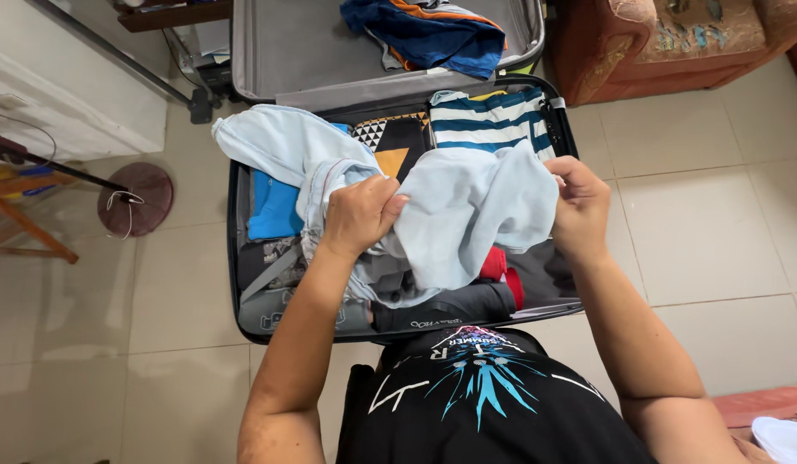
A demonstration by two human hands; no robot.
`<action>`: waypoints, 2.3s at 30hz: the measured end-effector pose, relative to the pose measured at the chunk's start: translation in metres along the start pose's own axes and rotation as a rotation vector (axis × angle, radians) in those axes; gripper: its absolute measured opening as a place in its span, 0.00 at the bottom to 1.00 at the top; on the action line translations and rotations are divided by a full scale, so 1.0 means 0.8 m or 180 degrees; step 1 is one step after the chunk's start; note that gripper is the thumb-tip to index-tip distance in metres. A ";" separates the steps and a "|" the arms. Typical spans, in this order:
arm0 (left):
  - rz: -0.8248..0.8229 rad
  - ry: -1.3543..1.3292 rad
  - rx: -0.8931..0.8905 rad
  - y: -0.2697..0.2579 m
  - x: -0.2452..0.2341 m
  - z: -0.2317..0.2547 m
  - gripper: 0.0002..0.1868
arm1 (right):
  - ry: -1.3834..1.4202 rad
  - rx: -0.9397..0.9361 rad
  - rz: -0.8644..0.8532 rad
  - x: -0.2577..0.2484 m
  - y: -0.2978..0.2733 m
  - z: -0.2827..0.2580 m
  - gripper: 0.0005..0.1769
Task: The person organizes folded shirts and a towel inside a suitcase, then retrieves a stack of clothes from a closet and packs them as well.
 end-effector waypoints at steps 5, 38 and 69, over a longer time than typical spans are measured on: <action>-0.0553 -0.0344 -0.0409 0.002 -0.009 -0.016 0.17 | 0.0868 0.0292 0.0489 0.018 0.006 -0.001 0.05; -0.0940 -0.1932 -0.2411 -0.082 0.119 -0.012 0.19 | -0.0473 -0.0398 -0.0538 0.111 -0.152 0.035 0.10; -0.0985 -0.3163 -0.2590 -0.137 0.138 -0.052 0.18 | 0.2336 0.2695 -0.0006 0.113 -0.094 0.026 0.16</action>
Point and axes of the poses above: each hand's wrist, its own y-axis towards the middle knuckle, its own x-axis out of the palm, z = x × y, the point moved 3 cm from there along y, towards the middle knuckle, and after that the axes turned 9 degrees about z, right-handed, at the moved point
